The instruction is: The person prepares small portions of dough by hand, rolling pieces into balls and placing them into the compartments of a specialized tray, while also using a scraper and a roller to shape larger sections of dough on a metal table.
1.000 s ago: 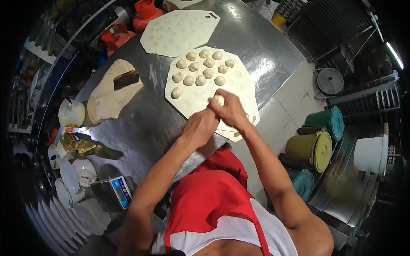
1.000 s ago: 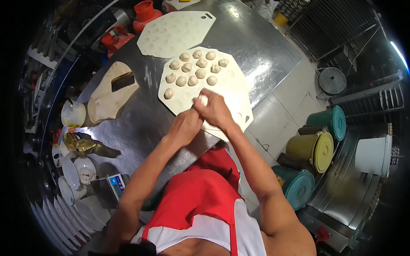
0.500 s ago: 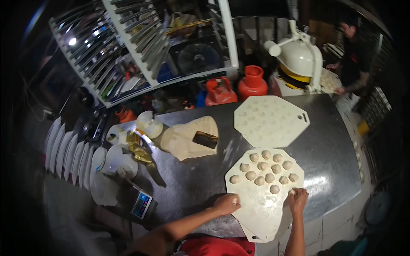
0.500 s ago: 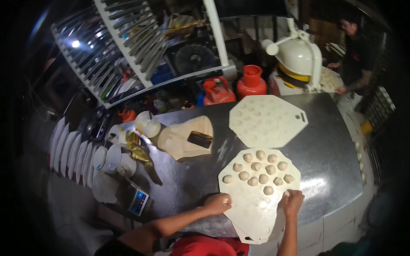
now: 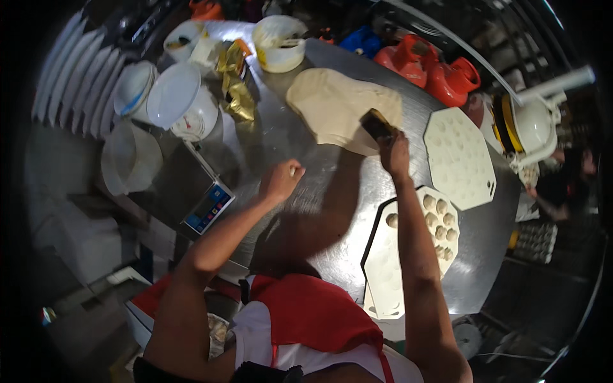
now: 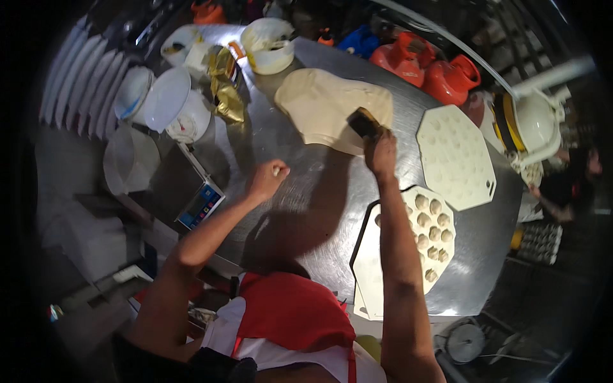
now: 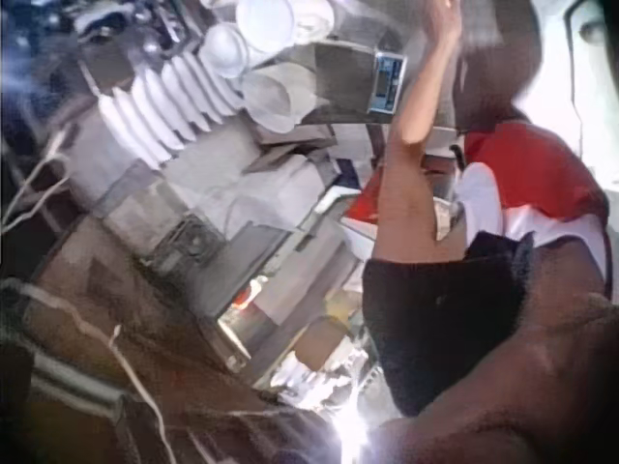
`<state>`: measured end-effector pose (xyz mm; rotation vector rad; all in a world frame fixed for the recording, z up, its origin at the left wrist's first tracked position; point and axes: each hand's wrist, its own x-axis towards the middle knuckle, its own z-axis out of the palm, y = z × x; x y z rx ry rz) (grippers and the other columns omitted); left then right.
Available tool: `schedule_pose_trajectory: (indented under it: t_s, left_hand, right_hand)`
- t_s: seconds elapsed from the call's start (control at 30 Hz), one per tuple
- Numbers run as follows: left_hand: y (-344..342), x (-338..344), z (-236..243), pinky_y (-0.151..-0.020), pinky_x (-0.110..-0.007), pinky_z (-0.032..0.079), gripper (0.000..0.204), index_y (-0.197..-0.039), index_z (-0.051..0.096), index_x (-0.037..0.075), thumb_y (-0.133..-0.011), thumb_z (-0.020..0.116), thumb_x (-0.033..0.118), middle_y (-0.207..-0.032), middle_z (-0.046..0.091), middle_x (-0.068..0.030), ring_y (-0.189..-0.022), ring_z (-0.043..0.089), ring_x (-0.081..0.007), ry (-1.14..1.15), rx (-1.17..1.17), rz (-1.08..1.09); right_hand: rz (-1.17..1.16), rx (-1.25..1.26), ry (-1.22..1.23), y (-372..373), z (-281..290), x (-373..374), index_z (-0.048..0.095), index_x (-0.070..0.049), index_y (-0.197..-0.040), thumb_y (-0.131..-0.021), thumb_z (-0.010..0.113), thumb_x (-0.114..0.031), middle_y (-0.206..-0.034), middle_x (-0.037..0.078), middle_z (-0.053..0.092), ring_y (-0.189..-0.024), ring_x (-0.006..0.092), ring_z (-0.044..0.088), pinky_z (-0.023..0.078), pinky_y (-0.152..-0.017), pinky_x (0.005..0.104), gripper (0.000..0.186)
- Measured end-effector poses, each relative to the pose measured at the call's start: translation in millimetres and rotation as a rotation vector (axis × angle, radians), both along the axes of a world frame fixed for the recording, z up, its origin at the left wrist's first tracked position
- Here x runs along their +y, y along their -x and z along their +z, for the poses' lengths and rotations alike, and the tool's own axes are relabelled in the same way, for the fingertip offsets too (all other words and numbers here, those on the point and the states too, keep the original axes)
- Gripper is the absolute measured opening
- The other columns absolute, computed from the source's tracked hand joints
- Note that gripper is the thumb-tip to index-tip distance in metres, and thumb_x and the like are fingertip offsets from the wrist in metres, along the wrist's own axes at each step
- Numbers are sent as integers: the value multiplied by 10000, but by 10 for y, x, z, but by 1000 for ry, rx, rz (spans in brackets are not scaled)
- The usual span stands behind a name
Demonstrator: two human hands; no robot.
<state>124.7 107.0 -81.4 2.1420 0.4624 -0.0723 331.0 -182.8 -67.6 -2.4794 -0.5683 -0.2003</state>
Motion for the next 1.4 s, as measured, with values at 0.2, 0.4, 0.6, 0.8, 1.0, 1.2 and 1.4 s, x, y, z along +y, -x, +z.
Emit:
schedule_pose_trajectory:
  t_s: [0.2, 0.4, 0.6, 0.8, 1.0, 1.2, 1.4]
  left_hand:
    - [-1088, -269, -181, -879, -424, 571, 420, -1082, 731, 10, -883, 845, 362, -1073, 793, -161, -1011, 762, -326, 351, -40, 312]
    - [-933, -68, -500, -689, -335, 532, 251, -935, 669, 8, -909, 814, 212, -787, 712, -104, -702, 646, -154, 438, -222, 433]
    - [-818, 180, -337, -662, -447, 519, 176, -896, 649, 15, -920, 752, 156, -788, 686, -200, -723, 703, -364, 357, -53, 335]
    - [-344, 62, -491, -853, -344, 566, 247, -1121, 549, 43, -919, 675, -26, -1194, 659, -150, -1069, 678, -218, 291, -478, 207]
    - [418, 46, 430, -668, -224, 501, 368, -1193, 665, 93, -1030, 708, 420, -1005, 685, 7, -779, 616, -60, 871, 253, 188]
    - [1520, -555, 790, -794, -380, 519, 321, -1233, 601, 16, -1006, 689, 225, -1017, 624, -123, -858, 618, -239, 121, 37, -262]
    - [1835, -1112, 802, -1124, -391, 475, 904, -1711, 201, 140, -943, 627, -74, -1599, 309, -222, -1379, 516, -365, 77, -69, -675]
  right_hand:
    - [59, 273, 451, -492, -23, -206, 548, 22, -1421, -925, 788, -310, -1243, 280, 668, -1035, 457, 675, 553, -924, 511, 643]
    - [307, 244, 533, 81, 702, 1202, 593, -11, -1101, -995, 704, -191, -894, 249, 687, -890, 469, 696, 550, -693, 524, 237]
    - [566, 180, 233, 44, 85, 1821, 554, -56, -1149, -954, 713, -108, -795, 201, 670, -721, 442, 680, 529, -593, 505, 256]
    - [448, -162, 233, 1059, -402, 836, 580, 87, -1306, -962, 763, -205, -728, 194, 636, -630, 349, 666, 543, -572, 440, 487]
    - [-76, 212, 172, 1745, -158, 253, 611, 19, -1284, -970, 727, -385, -1191, 246, 624, -1151, 457, 604, 496, -1002, 513, 524]
    - [54, 665, -318, 2617, 993, -367, 669, 42, -1172, -1037, 643, -394, -1103, 284, 700, -1033, 469, 679, 534, -895, 514, 457]
    - [106, 778, -557, 3674, 749, -375, 655, -35, -1382, -993, 710, -443, -1201, 261, 722, -1108, 373, 714, 541, -941, 458, 567]
